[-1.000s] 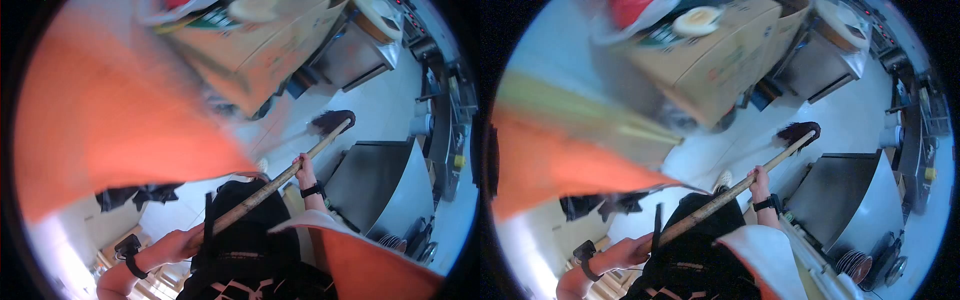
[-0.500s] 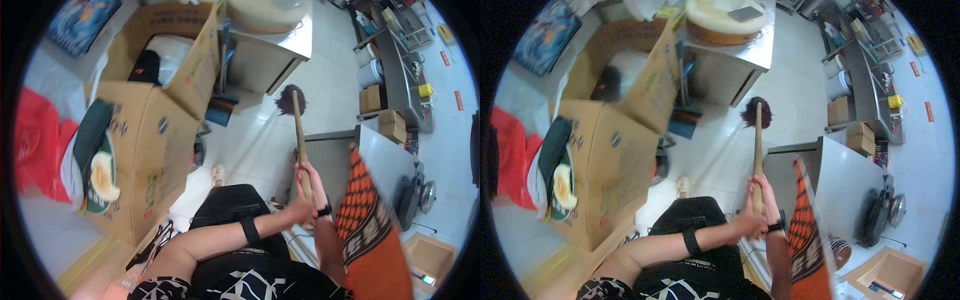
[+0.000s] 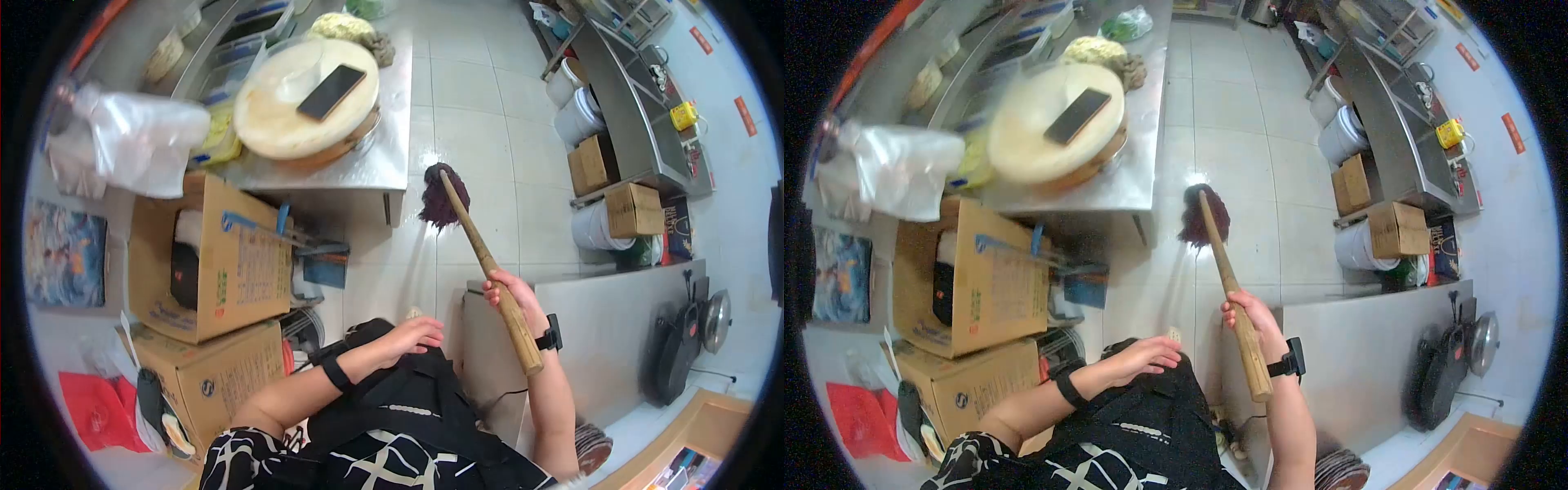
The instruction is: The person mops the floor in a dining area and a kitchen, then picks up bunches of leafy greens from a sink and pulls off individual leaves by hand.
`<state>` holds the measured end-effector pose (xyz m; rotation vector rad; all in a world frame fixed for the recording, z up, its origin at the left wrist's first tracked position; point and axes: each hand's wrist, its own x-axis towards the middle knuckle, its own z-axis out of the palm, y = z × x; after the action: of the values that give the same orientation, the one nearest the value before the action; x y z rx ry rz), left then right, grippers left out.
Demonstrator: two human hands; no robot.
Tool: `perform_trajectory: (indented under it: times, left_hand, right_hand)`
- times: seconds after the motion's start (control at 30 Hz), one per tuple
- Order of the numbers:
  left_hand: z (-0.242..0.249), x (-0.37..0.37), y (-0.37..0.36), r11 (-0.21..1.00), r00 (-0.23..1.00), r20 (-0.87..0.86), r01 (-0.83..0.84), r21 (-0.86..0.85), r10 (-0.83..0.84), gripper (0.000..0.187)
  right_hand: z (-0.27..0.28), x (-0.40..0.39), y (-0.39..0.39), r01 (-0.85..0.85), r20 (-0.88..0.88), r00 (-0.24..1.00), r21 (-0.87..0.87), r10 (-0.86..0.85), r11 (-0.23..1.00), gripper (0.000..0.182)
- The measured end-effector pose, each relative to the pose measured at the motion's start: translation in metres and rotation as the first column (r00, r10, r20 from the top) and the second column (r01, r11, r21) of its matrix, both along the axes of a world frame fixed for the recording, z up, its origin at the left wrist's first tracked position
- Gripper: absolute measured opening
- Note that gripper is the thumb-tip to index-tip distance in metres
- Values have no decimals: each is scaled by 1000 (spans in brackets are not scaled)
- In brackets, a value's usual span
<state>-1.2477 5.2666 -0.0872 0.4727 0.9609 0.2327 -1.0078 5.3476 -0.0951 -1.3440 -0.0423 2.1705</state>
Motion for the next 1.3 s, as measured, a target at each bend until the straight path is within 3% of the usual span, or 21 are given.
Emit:
perform_trajectory:
  times: [0.13, 0.37, 0.63, 0.87, 1.17, 1.3]
  left_hand:
    - [27, 21, 75, 1000, 996, 89, -23, 15, 22, 29]
    - [32, 25, 205, 990, 1000, 15, -24, 136, 22, 28]
    - [54, 4, 333, 974, 975, -16, -221, 57, 222, 26]
    - [67, 18, 411, 891, 892, -25, -451, -42, 451, 25]
    - [68, 121, 618, 867, 866, 59, -498, 7, 497, 27]
    - [62, 173, 737, 855, 842, 149, -508, -104, 518, 34]
  right_hand:
    - [-17, 5, 80, -15, 43, 999, 36, 13, 999, 17]
    - [-68, 12, 221, 5, 5, 1000, 116, -5, 993, 24]
    - [-69, 19, 400, -47, 71, 997, 75, 41, 996, 34]
    - [-57, 41, 537, -82, 45, 996, 82, 78, 993, 19]
    - [-66, 76, 719, -194, 21, 981, 124, 193, 973, 21]
    - [-60, 80, 802, -303, 88, 952, 134, 293, 943, 21]
